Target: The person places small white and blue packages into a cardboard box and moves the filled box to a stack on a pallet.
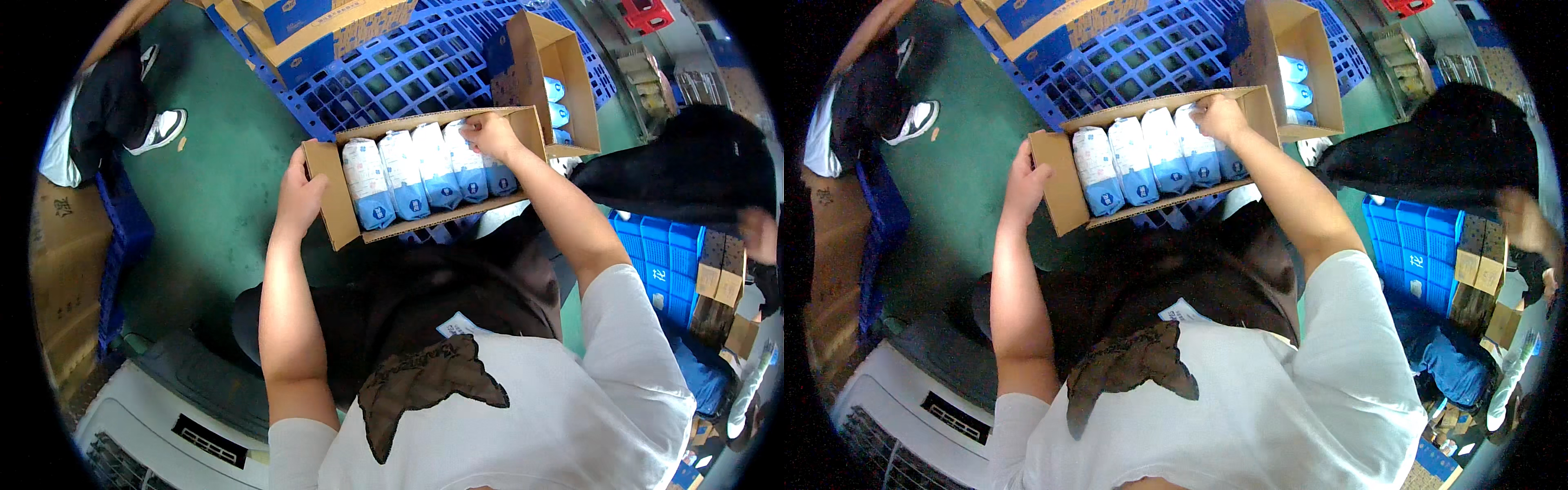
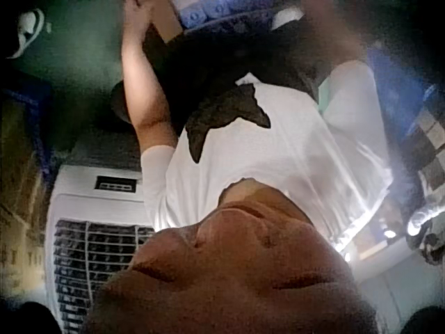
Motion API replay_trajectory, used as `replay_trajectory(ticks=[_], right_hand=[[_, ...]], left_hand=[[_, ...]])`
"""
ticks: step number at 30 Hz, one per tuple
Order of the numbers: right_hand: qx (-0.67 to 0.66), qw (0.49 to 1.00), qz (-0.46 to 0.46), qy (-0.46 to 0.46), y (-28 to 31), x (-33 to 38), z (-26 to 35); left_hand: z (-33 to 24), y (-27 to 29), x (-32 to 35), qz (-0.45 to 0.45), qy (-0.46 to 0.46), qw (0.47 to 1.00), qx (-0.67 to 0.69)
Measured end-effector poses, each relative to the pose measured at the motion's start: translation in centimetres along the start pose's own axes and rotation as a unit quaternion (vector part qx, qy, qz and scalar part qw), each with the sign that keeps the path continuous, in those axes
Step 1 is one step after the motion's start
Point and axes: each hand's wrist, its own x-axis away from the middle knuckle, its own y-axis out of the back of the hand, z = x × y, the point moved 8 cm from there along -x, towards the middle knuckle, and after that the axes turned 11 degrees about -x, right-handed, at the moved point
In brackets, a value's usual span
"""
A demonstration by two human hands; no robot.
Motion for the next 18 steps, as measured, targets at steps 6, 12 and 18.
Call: replay_trajectory(ticks=[6,12,18], right_hand=[[0.002,0.993,-0.119,-0.017,0.0,0.5,0.1],[0.018,0.974,-0.176,0.141,2.4,3.7,2.3],[-0.093,0.949,-0.144,0.265,7.9,13.9,10.2]], left_hand=[[-0.6,-0.2,-0.1,-0.015,-0.023,0.998,-0.054],[0.4,-0.6,-0.9,-0.02,-0.017,0.996,-0.089],[-2.9,-0.3,0.4,-0.169,-0.159,0.937,-0.262]])
